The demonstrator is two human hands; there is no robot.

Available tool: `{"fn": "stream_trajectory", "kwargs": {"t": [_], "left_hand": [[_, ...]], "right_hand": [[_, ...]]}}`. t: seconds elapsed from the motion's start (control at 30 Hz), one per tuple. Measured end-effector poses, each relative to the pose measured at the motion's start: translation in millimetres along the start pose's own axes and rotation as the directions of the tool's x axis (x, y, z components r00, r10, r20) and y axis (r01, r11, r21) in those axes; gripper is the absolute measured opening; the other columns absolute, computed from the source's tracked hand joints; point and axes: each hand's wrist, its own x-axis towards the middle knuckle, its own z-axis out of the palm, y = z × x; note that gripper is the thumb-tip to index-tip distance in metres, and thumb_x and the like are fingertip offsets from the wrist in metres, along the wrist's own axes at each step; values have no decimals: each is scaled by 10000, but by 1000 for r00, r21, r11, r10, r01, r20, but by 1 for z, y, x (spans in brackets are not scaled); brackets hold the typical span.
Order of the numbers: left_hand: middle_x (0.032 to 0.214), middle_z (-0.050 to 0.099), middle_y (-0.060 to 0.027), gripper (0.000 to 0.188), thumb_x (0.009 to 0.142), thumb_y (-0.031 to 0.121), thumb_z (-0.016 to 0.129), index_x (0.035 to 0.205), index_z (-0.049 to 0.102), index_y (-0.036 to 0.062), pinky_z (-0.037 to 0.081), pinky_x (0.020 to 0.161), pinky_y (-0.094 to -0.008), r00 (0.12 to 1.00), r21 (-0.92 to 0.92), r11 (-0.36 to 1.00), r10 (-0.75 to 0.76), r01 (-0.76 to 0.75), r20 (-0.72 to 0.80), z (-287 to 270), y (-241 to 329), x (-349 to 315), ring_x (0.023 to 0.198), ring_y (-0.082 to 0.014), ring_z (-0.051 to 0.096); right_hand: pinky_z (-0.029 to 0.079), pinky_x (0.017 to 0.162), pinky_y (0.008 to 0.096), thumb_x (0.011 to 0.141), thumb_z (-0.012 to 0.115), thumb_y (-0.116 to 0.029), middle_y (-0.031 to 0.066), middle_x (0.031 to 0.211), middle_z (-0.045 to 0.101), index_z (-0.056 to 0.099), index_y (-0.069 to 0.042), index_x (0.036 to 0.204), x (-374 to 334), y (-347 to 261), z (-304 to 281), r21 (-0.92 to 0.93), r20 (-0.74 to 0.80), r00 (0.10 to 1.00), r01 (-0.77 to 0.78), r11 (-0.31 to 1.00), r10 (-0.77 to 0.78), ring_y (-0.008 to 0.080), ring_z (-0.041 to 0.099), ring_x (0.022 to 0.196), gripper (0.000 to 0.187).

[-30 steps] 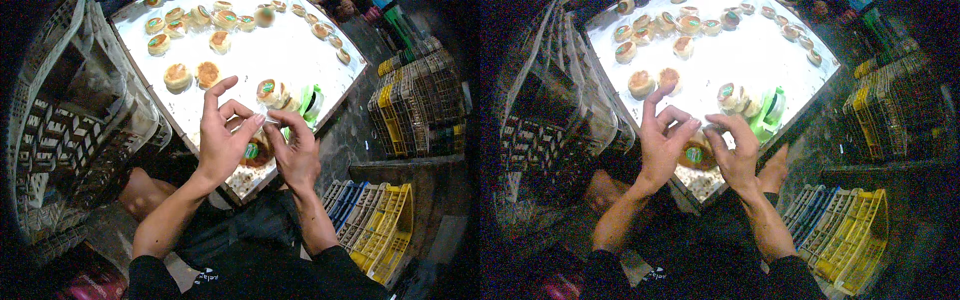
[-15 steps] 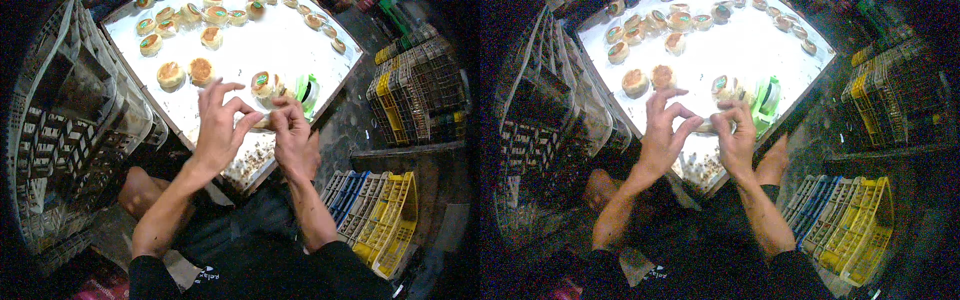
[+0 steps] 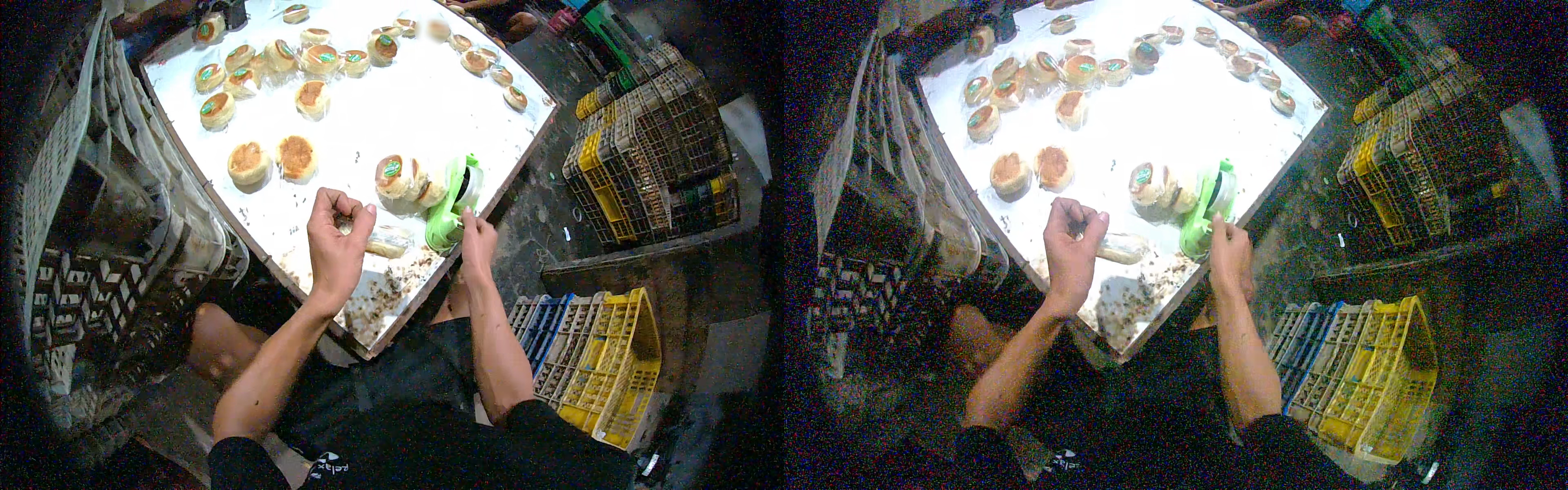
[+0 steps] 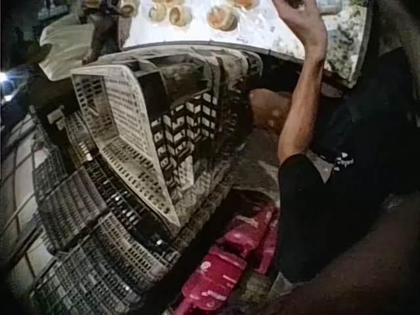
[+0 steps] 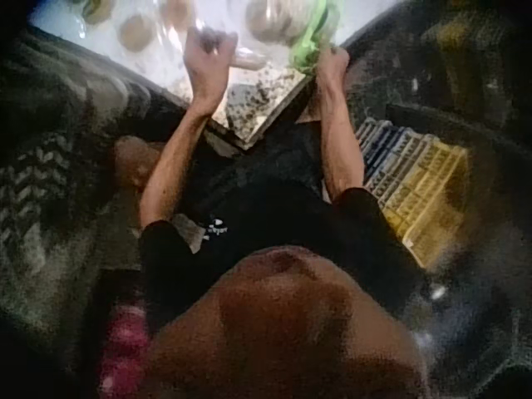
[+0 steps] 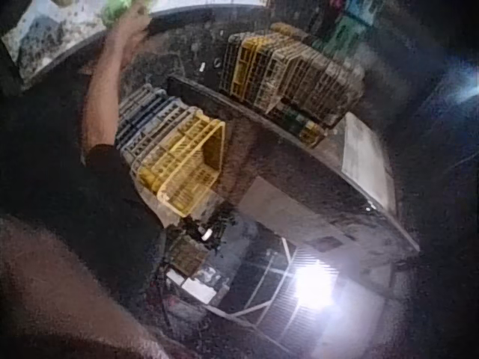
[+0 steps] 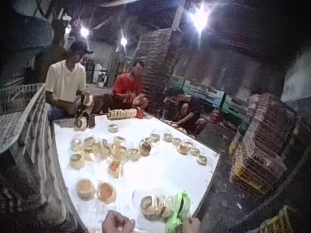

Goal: The person wraps individual round pastries in clear plastic film using a handheld dispenser, then places the wrapped items into a nearby crate. The process is repeated for multiple pastries on a white table.

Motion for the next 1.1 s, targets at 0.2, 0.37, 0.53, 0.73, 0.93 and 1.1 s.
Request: {"fn": "stream_trajectory", "kwargs": {"t": [0.2, 0.37, 0.53, 0.73, 0.93, 1.1], "left_hand": [[777, 468, 6, 266, 852, -6, 633, 831, 385, 87, 429, 710, -258, 998, -27, 998, -63, 64, 5, -9, -10, 2, 748, -83, 447], [766, 449, 5, 255, 845, 3, 638, 814, 396, 76, 418, 691, -259, 995, 43, 995, -93, 95, -28, -10, -19, 0, 742, -88, 441], [721, 453, -16, 241, 817, 11, 634, 802, 396, 43, 421, 667, -282, 996, 124, 990, -52, 61, -70, -2, -12, -6, 690, -116, 442], [688, 477, -9, 260, 823, 34, 658, 763, 405, 52, 421, 608, -252, 983, -13, 996, -82, 85, 164, -1, 6, 1, 661, -94, 452], [1039, 628, -112, 448, 833, 146, 717, 1174, 507, -55, 507, 816, -338, 926, -402, 843, -261, 357, 274, 6, -32, 51, 923, -208, 631], [1080, 631, -179, 557, 823, 281, 707, 1210, 515, -71, 480, 897, -399, 965, 391, 901, -242, 186, 100, 32, -72, 97, 1024, -271, 608]], "right_hand": [[449, 784, 354, 883, 613, -339, 151, 885, 647, 667, 59, 945, -44, -17, -11, 170, -84, 996, 56, 984, -42, 224, 590, 829, 407], [395, 721, 272, 925, 612, -293, -17, 769, 544, 631, -26, 859, -100, -38, 28, 455, 280, 945, 24, 890, -168, 104, 490, 774, 276], [422, 846, 312, 842, 637, -104, 83, 991, 538, 611, -14, 864, -138, -109, 38, 554, 56, 878, 370, 746, -476, 198, 516, 936, 97], [441, 906, 334, 895, 607, -255, 123, 1160, 522, 494, -49, 1212, -99, -81, 15, 524, 813, 515, -444, 727, -272, 178, 539, 1003, 394], [468, 860, 299, 902, 586, -143, 96, 1117, 555, 516, -42, 1135, -69, -118, 45, 793, 391, 850, -117, 598, -352, 181, 543, 1024, 264], [446, 880, 313, 933, 578, -182, 113, 1085, 586, 507, -19, 1160, -53, -118, 24, 651, 203, 936, 91, 753, -289, 188, 562, 994, 288]]}}
